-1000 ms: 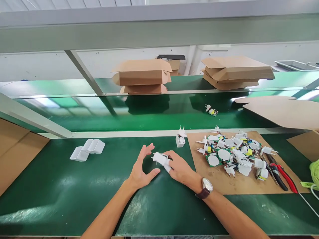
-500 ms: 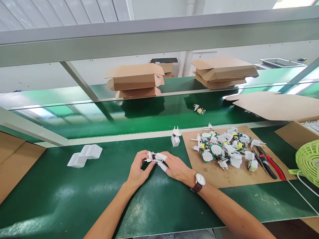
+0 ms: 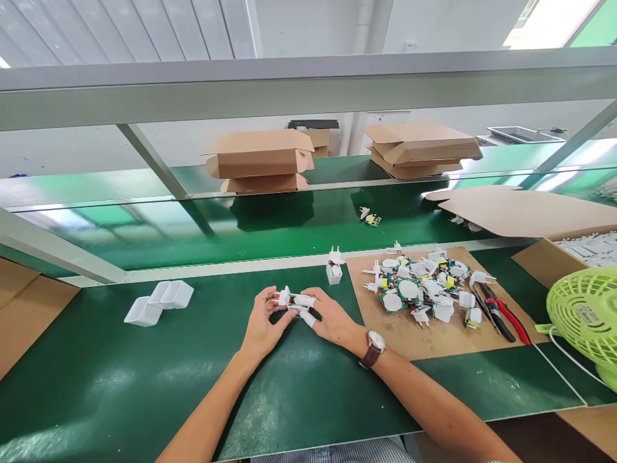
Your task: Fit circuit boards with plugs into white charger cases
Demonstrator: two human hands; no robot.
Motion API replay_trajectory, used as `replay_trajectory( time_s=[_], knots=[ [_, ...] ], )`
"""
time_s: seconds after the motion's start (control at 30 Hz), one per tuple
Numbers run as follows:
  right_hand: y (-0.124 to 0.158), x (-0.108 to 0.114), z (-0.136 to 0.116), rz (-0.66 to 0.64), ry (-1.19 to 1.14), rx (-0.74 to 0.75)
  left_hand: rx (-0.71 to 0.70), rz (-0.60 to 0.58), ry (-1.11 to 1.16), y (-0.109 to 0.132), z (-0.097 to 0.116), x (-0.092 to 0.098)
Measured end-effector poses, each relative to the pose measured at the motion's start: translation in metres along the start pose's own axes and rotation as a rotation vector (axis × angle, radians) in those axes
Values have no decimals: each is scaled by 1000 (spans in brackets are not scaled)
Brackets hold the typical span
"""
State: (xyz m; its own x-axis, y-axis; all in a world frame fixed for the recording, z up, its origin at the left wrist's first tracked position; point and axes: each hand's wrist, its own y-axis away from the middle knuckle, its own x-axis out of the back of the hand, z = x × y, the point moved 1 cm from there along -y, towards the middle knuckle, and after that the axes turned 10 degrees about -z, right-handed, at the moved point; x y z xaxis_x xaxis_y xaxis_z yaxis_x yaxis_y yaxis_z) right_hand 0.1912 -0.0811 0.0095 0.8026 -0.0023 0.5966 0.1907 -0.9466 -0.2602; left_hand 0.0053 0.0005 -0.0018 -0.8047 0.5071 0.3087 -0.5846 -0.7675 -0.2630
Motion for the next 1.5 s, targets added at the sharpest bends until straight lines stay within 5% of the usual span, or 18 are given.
replay_trajectory(
  time_s=[0.2, 0.4, 0.6, 0.73, 0.87, 0.97, 1.1, 1.23, 1.37, 1.5],
  knots=[
    [-6, -10, -4, -49, -736, -284, -208, -84, -243, 9, 6, -12],
    [-7, -10, -4, -73, -857, -353, -351, -12, -315, 11, 11, -17],
    [-4, -8, -12, 60, -404, -171, -304, 13, -454, 7, 12, -11],
    [-5, 20, -13, 282, -17, 47, -151, 59, -469, -2, 0, -1],
    [-2, 53, 22, 568, 127, -121, -14, 5, -315, -27, -15, 1],
    [0, 57, 54, 525, 129, -250, 12, -65, -205, -56, -19, -12],
    [0, 43, 67, 462, 127, -199, 58, -143, -132, -88, -16, -43],
    [-1, 35, 63, 448, 151, -166, 55, -182, -125, -87, -14, -55],
    [2, 37, 61, 466, 170, -140, -8, -126, -288, -63, -11, -13],
    [4, 41, 46, 534, 318, -85, -9, 151, -701, -38, 0, 80]
  ],
)
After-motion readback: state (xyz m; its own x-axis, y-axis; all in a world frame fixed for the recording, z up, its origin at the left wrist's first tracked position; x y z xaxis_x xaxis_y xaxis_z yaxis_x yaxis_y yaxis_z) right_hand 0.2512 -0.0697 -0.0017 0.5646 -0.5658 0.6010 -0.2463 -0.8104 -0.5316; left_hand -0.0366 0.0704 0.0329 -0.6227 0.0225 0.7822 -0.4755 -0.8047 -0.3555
